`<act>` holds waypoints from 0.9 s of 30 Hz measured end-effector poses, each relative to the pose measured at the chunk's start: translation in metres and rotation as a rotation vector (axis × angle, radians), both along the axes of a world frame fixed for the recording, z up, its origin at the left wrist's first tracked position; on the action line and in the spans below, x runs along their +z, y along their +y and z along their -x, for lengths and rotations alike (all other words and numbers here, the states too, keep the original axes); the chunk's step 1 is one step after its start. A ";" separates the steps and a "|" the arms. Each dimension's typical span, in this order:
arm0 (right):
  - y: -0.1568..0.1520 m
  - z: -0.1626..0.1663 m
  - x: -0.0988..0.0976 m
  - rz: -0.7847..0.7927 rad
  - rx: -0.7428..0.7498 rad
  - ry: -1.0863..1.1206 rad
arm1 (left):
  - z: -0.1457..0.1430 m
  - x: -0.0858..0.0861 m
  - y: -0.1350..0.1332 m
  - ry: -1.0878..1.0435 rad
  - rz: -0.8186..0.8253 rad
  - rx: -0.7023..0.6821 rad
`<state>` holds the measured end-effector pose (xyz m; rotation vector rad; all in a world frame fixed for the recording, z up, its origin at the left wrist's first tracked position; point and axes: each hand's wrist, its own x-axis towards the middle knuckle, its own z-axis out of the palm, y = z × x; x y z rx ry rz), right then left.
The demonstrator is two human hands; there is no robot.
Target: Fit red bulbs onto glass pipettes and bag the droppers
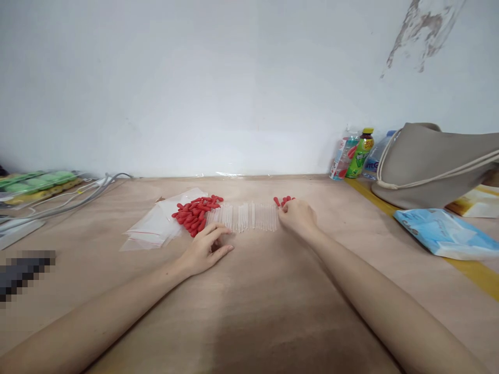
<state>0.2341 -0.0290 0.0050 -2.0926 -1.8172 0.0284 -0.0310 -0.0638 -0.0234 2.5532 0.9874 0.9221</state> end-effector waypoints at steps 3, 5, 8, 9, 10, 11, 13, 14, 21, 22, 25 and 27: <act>0.007 0.001 -0.006 0.036 -0.086 -0.026 | 0.000 0.000 0.000 0.001 0.013 -0.003; 0.011 0.002 -0.010 0.048 -0.110 -0.056 | 0.001 0.000 0.000 0.007 0.019 -0.003; 0.015 0.001 -0.014 0.070 -0.117 -0.104 | 0.001 0.000 0.000 0.010 0.010 -0.011; 0.015 0.000 -0.014 0.064 -0.113 -0.111 | 0.001 0.000 0.000 0.008 0.007 -0.013; 0.014 0.000 -0.014 0.052 -0.112 -0.113 | 0.001 -0.001 0.000 0.006 0.003 -0.015; 0.013 0.000 -0.014 0.039 -0.113 -0.107 | 0.001 -0.001 0.001 0.004 0.001 -0.016; 0.010 0.002 -0.013 0.024 -0.102 -0.074 | 0.000 -0.002 0.001 0.005 -0.004 -0.015; 0.009 0.004 -0.012 0.026 -0.089 -0.050 | 0.000 -0.002 0.001 0.010 -0.004 -0.015; 0.006 0.015 -0.009 0.042 -0.010 -0.028 | 0.000 -0.001 0.001 0.032 -0.009 -0.012; 0.007 0.016 -0.009 0.041 -0.012 -0.033 | 0.000 -0.001 0.002 0.035 -0.011 -0.013; 0.010 0.018 -0.010 0.052 -0.032 -0.031 | -0.001 -0.002 0.001 0.037 -0.043 -0.010; 0.011 0.019 -0.011 0.056 -0.038 -0.025 | -0.001 -0.002 0.000 0.022 -0.090 0.024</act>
